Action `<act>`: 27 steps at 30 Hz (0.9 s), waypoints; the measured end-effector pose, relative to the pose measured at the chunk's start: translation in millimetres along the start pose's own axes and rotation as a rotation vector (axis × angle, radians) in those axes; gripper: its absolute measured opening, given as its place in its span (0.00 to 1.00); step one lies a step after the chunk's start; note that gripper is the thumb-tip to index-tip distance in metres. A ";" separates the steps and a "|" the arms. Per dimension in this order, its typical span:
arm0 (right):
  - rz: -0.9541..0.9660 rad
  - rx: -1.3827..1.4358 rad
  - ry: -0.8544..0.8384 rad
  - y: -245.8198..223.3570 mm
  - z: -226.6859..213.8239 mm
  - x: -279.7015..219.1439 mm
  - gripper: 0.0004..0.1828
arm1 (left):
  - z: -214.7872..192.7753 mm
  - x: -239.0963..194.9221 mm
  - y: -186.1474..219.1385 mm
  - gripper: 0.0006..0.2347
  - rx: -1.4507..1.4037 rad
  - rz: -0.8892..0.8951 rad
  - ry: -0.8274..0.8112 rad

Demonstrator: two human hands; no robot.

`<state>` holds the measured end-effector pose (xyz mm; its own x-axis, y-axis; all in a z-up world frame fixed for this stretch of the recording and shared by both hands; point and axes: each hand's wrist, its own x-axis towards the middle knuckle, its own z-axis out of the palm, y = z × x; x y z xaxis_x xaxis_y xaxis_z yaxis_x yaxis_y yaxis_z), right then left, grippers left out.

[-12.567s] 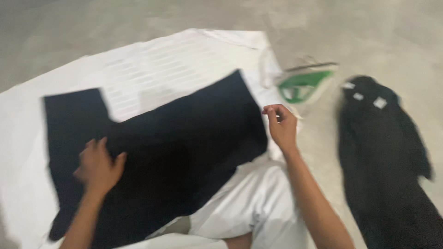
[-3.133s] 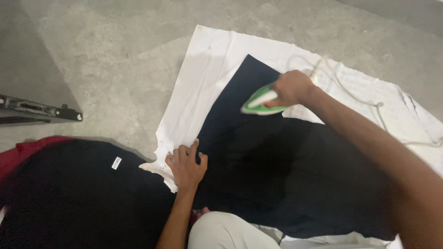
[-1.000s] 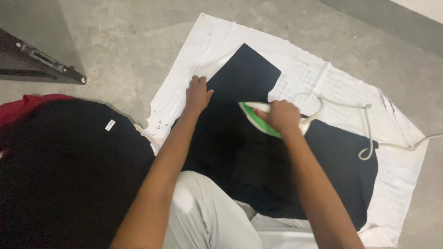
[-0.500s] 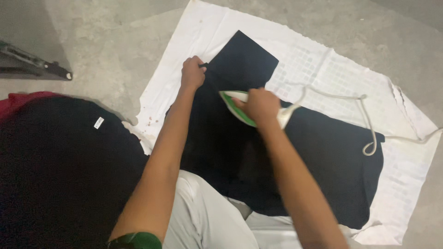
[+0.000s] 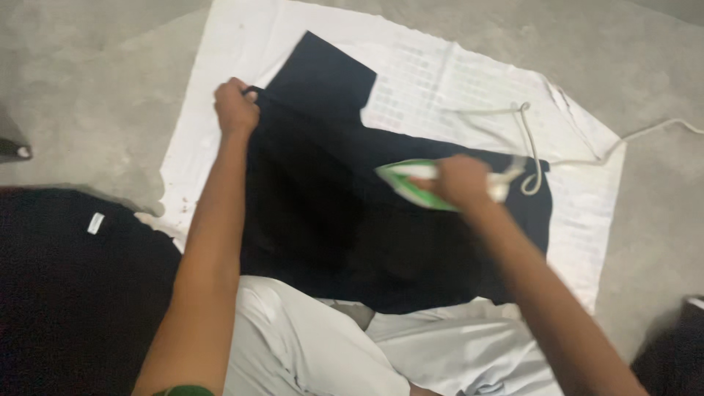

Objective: The person irons a black t-shirt laid on a white cloth on the floor, smoothing the fabric and using a green and white iron. The person flips the shirt to iron the other side and then places it on a pile of other clothes.

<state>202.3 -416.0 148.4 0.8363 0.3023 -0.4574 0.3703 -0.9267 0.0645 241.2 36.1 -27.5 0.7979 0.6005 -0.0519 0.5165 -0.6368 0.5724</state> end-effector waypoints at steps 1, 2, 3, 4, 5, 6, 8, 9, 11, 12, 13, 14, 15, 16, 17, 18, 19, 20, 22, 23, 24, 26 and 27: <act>0.014 0.000 -0.003 32.8 4.4 -4.6 0.40 | 5.1 2.9 -4.1 0.07 -0.005 0.009 -0.011; 0.092 0.006 -0.018 64.7 8.7 -9.0 0.41 | 7.2 6.1 -9.0 0.06 0.011 0.011 0.041; 0.170 0.013 -0.032 96.4 13.3 -14.2 0.43 | 9.4 9.1 -14.0 0.06 0.026 0.013 0.093; 0.178 0.013 -0.038 114.0 24.4 -18.6 0.43 | 14.2 6.3 -15.0 0.06 0.025 0.017 0.083; 0.234 0.017 -0.028 131.1 35.2 -24.2 0.45 | 18.1 3.0 -16.3 0.06 0.030 0.037 0.081; 0.283 0.022 -0.007 146.8 43.5 -26.8 0.47 | 16.5 3.2 -16.6 0.06 0.035 0.059 0.092; 0.298 0.038 0.014 151.1 50.2 -30.4 0.46 | 1.2 -21.4 11.1 0.09 -0.032 0.076 0.067; 0.311 0.053 0.030 151.5 53.0 -33.6 0.45 | -9.9 -35.4 23.6 0.13 -0.097 0.087 0.038; 0.316 0.063 0.053 145.9 56.8 -38.3 0.44 | -42.1 -77.4 56.3 0.15 -0.138 0.142 0.004; 0.323 0.069 0.051 141.4 60.9 -44.9 0.43 | -58.5 -104.0 69.0 0.17 -0.172 0.183 -0.051; 0.320 0.075 0.060 139.2 61.5 -49.3 0.43 | -59.9 -113.0 66.4 0.17 -0.169 0.189 -0.042; 0.308 0.075 0.063 136.4 61.4 -52.8 0.43 | -61.1 -123.7 61.2 0.15 -0.188 0.208 -0.081; 0.297 0.076 0.066 133.0 61.5 -55.5 0.43 | -62.0 -133.7 55.4 0.14 -0.206 0.228 -0.119; 0.286 0.074 0.075 130.8 63.2 -58.4 0.43 | -69.4 -148.7 50.8 0.14 -0.205 0.225 -0.105; 0.277 0.081 0.080 128.7 65.3 -60.0 0.42 | -75.5 -163.0 46.1 0.13 -0.150 0.196 -0.157; 0.275 0.086 0.085 129.6 68.3 -63.5 0.41 | -77.5 -176.9 44.1 0.13 -0.100 0.172 -0.213; 0.272 0.084 0.094 137.8 66.4 -56.7 0.41 | -81.6 -180.8 42.6 0.13 -0.104 0.174 -0.203; 0.243 0.118 0.108 142.0 73.8 -54.8 0.43 | -85.4 -191.2 34.2 0.13 -0.010 0.146 -0.206; 0.216 0.157 0.119 149.6 82.2 -50.9 0.45 | -86.6 -198.9 14.4 0.13 0.088 0.120 -0.211; 0.186 0.161 0.132 153.2 82.8 -50.0 0.44 | -84.8 -197.0 3.2 0.14 0.167 0.107 -0.208; 0.162 0.164 0.146 160.6 82.0 -50.6 0.43 | -80.3 -194.4 -4.3 0.15 0.242 0.099 -0.208; 0.186 0.133 0.182 163.5 92.7 -58.5 0.40 | -88.7 -194.3 -6.0 0.15 0.248 0.053 -0.190; 0.202 0.101 0.219 162.6 96.6 -60.1 0.37 | -94.7 -193.7 -9.1 0.16 0.255 0.002 -0.167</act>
<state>173.2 -606.5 100.7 0.9602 0.1402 -0.2416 0.1544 -0.9872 0.0409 52.5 -28.7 54.9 0.8279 0.5252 -0.1969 0.5598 -0.7511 0.3500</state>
